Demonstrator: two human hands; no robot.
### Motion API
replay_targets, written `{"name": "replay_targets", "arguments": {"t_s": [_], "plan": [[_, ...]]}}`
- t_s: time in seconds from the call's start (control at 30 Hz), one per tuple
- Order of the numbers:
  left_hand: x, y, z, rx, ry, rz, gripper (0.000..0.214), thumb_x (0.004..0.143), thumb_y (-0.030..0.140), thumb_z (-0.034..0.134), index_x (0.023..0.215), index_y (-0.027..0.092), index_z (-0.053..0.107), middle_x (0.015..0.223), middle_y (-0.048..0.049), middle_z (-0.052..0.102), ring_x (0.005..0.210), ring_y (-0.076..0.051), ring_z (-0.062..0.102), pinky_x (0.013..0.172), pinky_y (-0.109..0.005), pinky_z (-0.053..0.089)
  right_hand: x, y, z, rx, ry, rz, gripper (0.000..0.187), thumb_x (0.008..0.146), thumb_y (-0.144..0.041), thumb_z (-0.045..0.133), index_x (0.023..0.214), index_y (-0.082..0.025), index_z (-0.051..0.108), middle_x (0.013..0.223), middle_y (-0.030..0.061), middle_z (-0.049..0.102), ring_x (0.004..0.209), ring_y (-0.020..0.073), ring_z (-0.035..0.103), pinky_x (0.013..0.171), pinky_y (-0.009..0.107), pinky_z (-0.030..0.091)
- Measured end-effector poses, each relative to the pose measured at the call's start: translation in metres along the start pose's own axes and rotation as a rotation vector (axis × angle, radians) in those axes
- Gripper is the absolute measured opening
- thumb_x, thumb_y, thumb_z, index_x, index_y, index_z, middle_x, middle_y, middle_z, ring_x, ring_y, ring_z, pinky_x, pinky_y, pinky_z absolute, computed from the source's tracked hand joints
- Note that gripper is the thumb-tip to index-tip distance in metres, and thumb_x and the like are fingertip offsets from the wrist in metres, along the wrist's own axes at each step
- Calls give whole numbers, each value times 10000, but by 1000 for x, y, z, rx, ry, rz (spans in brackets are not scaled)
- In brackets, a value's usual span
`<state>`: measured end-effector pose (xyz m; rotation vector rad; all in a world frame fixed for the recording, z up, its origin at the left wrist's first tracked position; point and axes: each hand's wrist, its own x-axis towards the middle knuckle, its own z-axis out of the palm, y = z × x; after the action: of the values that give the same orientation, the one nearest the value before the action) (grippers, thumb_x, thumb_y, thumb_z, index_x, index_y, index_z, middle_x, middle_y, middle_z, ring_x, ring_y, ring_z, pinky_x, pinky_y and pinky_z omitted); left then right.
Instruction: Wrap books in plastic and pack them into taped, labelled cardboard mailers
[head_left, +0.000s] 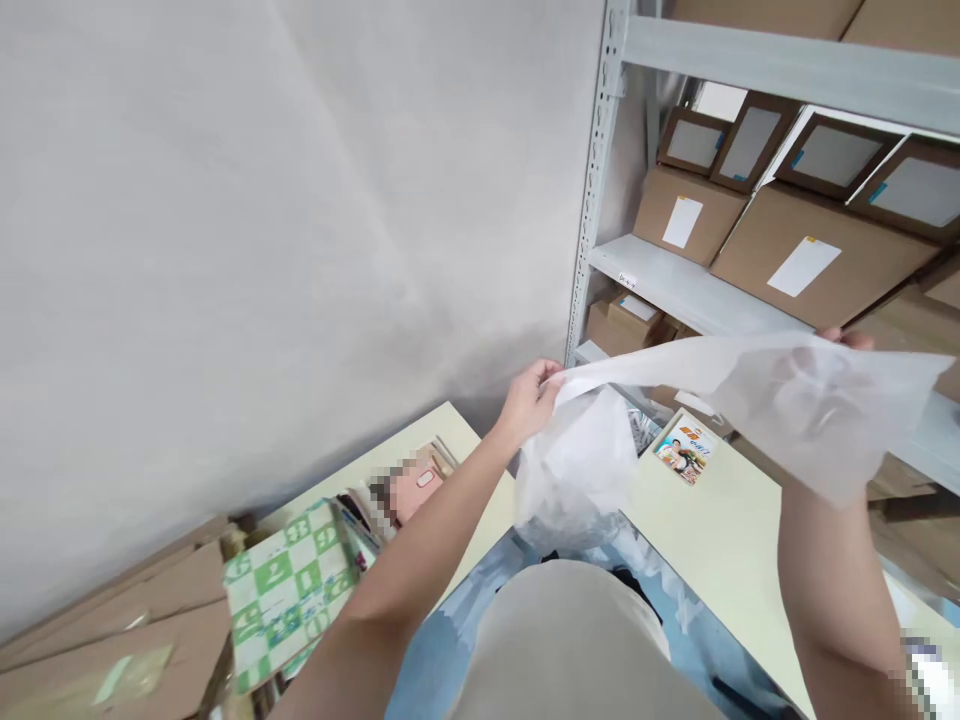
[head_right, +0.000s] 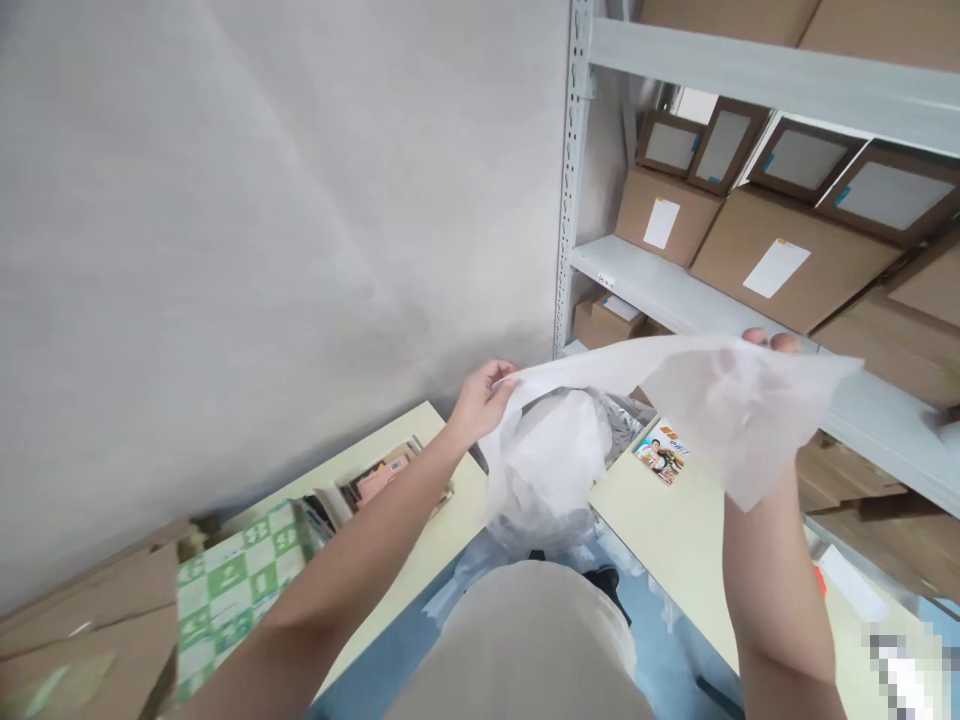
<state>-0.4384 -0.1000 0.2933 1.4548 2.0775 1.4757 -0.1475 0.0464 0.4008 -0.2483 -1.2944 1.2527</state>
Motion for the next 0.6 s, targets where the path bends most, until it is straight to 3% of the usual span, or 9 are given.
{"name": "replay_targets", "arguments": {"t_s": [0.17, 0.33, 0.4, 0.5, 0.6], "plan": [[20, 17, -51, 219, 65, 217, 236, 915, 327, 464, 938, 172, 641, 999, -75, 662, 999, -212, 601, 888, -343, 487, -2, 2, -15, 20, 105, 0, 334, 543, -487, 797, 794, -320, 656, 997, -8, 649, 800, 178, 615, 714, 321, 521], [36, 31, -88, 395, -244, 172, 335, 957, 363, 360, 952, 166, 630, 726, -17, 606, 752, -190, 590, 760, -333, 486, -27, 17, -46, -110, 285, 298, 240, 572, -348, 757, 702, -232, 592, 851, 4, 649, 706, 173, 619, 664, 344, 517], [39, 35, -91, 474, -321, 201, 361, 965, 368, 333, 964, 169, 635, 726, -12, 607, 746, -187, 591, 834, -384, 470, -37, 21, -63, -234, 294, 434, 216, 552, -289, 751, 682, -214, 595, 854, 14, 674, 700, 177, 634, 624, 326, 505], [42, 38, -85, 569, -286, 311, 397, 971, 405, 348, 908, 175, 666, 896, -58, 650, 908, -216, 602, 964, -480, 393, -47, 22, -87, -376, 183, 585, 163, 566, -265, 738, 670, -217, 623, 932, 44, 713, 794, 212, 677, 638, 325, 512], [46, 40, -75, 523, -273, 410, 431, 973, 447, 362, 867, 174, 678, 960, -88, 664, 945, -219, 601, 923, -428, 414, -51, 15, -103, -639, 2, 553, 162, 657, -390, 710, 669, -231, 676, 1031, 93, 740, 936, 267, 700, 701, 357, 539]]}}
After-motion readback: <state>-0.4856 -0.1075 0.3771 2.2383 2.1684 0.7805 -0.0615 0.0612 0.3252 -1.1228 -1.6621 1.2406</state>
